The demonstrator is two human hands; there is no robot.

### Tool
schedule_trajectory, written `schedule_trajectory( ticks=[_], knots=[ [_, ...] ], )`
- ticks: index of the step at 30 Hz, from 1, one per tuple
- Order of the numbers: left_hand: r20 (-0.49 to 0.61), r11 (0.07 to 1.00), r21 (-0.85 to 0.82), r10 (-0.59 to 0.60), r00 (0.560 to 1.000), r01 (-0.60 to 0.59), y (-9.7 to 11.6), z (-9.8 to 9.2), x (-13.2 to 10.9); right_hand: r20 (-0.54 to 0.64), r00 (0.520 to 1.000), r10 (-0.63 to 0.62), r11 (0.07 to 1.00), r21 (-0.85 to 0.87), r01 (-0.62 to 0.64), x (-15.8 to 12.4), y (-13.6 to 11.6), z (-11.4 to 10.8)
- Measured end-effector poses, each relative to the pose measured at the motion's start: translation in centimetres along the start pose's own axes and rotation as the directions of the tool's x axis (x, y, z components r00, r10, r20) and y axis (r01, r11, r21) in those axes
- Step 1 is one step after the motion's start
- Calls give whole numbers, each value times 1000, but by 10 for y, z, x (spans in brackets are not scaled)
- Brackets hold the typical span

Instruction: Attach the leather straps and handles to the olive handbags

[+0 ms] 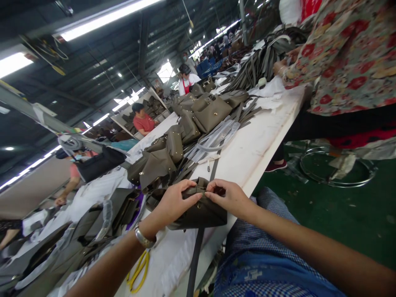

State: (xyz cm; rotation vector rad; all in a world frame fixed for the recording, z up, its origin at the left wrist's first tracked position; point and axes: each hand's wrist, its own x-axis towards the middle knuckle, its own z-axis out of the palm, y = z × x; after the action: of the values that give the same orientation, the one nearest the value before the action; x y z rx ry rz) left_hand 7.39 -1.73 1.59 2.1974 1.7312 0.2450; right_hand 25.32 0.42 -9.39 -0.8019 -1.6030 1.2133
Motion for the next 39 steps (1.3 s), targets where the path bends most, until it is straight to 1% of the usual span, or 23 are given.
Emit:
schedule_trajectory(
  ticks=[3,6,11,14,16,18,20,21,22,23,25,26,28,31,34,37,39],
  knots=[
    [47,995,-91,-24,999,28,-3,-1,1,10,999,40,995,96,-40,1,6,3],
    [50,991,-130,-30,998,36,-7,2,3,-6,997,71,990,125,-70,1,9,3],
    [1,994,-94,-64,998,64,-7,9,7,-12,996,85,988,128,-82,5,14,4],
    [-59,993,-58,-105,993,102,-3,14,8,5,997,73,989,126,-73,8,19,4],
    [-94,990,-58,-133,987,128,-1,18,8,45,998,47,989,138,-53,10,25,1],
    [-115,988,-70,-143,983,136,-1,21,6,161,987,2,994,112,-20,15,32,-7],
    [-115,988,-81,-140,983,132,-4,24,6,272,962,-2,999,-41,14,28,41,-17],
    [-114,988,-87,-139,984,129,-5,25,5,288,957,18,989,-146,25,37,46,-21],
    [-112,987,-93,-139,984,129,-6,26,5,267,963,45,967,-255,26,48,51,-25],
    [-111,987,-99,-138,984,128,-7,26,5,218,974,67,939,-344,12,60,56,-27],
    [-108,986,-112,-134,985,122,-8,27,6,112,990,89,884,-467,-26,88,65,-28],
    [-106,986,-115,-134,985,122,-8,27,6,78,993,94,851,-524,-39,103,69,-26],
    [-98,985,-122,-138,985,126,-8,26,5,54,993,101,786,-617,-46,131,76,-21],
    [-89,980,-144,-149,985,135,-7,25,3,96,983,153,716,-697,-44,164,84,-14],
    [-87,976,-170,-152,985,135,-8,25,2,129,958,256,692,-717,-88,183,88,-12],
    [-92,976,-173,-148,985,130,-8,25,3,128,934,335,720,-674,-166,187,89,-19],
    [-101,978,-166,-141,985,123,-9,25,5,118,924,363,762,-608,-221,181,87,-28]
  ],
)
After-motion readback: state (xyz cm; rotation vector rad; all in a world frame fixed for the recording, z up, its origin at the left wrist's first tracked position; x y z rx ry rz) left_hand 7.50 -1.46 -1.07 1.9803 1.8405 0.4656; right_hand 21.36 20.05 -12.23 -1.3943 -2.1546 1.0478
